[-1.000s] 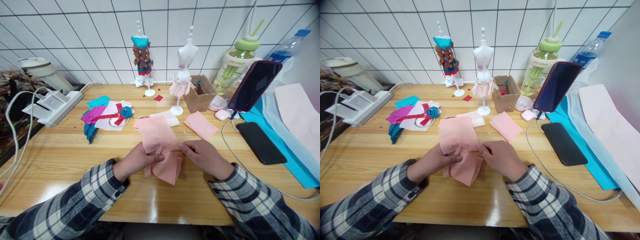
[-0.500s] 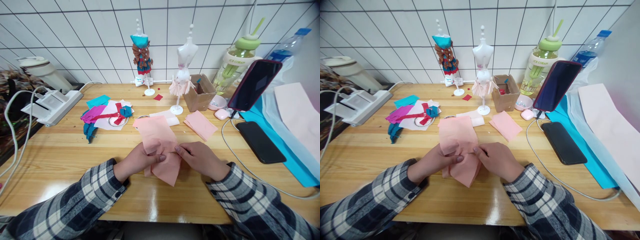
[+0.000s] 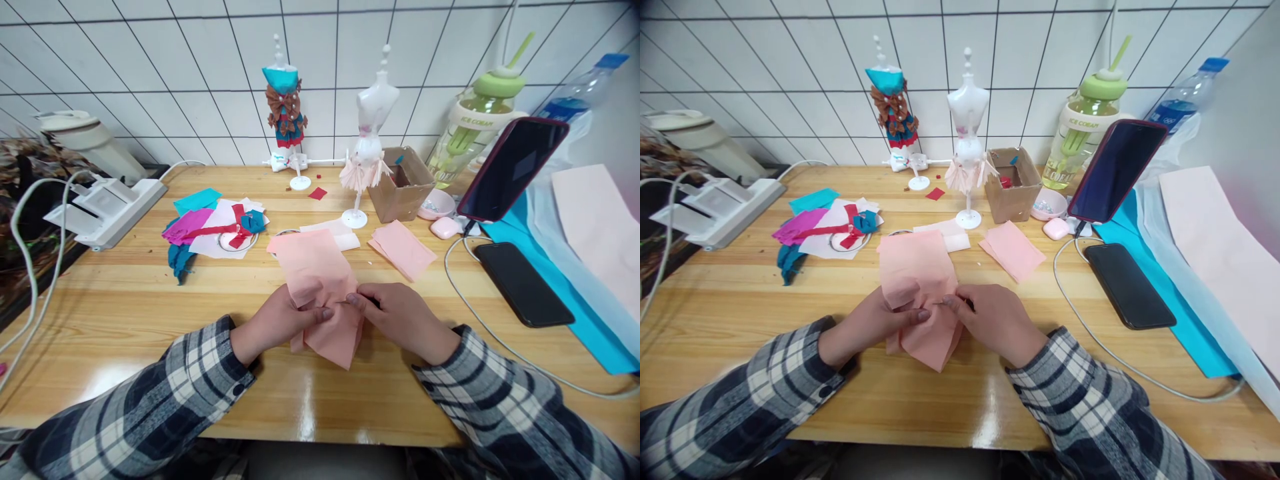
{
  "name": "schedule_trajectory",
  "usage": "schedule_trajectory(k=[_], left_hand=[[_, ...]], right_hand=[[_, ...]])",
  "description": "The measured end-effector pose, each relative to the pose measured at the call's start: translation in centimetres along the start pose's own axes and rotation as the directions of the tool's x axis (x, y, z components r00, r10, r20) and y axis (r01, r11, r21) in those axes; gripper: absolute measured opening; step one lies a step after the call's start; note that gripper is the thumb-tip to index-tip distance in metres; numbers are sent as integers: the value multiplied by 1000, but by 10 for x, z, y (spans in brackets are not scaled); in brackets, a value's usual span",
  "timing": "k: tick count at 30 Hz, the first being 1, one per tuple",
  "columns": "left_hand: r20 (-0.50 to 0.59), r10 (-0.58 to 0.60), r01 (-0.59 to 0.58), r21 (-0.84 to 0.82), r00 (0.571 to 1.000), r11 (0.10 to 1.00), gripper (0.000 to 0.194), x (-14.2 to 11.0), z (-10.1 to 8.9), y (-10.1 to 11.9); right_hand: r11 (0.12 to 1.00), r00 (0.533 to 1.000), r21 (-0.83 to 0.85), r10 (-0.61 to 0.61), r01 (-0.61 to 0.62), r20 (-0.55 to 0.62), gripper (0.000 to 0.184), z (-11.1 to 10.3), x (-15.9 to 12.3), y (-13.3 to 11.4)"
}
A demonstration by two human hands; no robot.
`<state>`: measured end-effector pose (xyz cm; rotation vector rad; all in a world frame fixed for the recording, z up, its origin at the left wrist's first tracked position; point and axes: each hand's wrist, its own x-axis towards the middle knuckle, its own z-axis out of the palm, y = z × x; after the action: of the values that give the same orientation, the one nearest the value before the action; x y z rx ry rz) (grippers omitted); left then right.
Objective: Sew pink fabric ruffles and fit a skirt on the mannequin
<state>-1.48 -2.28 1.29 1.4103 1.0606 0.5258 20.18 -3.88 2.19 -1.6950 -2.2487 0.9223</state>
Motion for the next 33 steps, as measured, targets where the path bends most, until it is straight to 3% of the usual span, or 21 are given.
schedule_trajectory(k=[5, 16, 33], left_hand=[[8, 13, -13, 33, 1000, 999, 28, 0, 1, 0], [5, 37, -37, 33, 999, 999, 35, 0, 0, -1], [21, 110, -112, 121, 994, 986, 25, 0, 4, -3]], right_hand=[[1000, 1000, 2, -7, 7, 3, 41, 1, 1, 1], [1000, 1000, -9, 1, 0, 23, 43, -2, 0, -1], [999, 1000, -44, -1, 2, 14, 45, 4, 0, -5]])
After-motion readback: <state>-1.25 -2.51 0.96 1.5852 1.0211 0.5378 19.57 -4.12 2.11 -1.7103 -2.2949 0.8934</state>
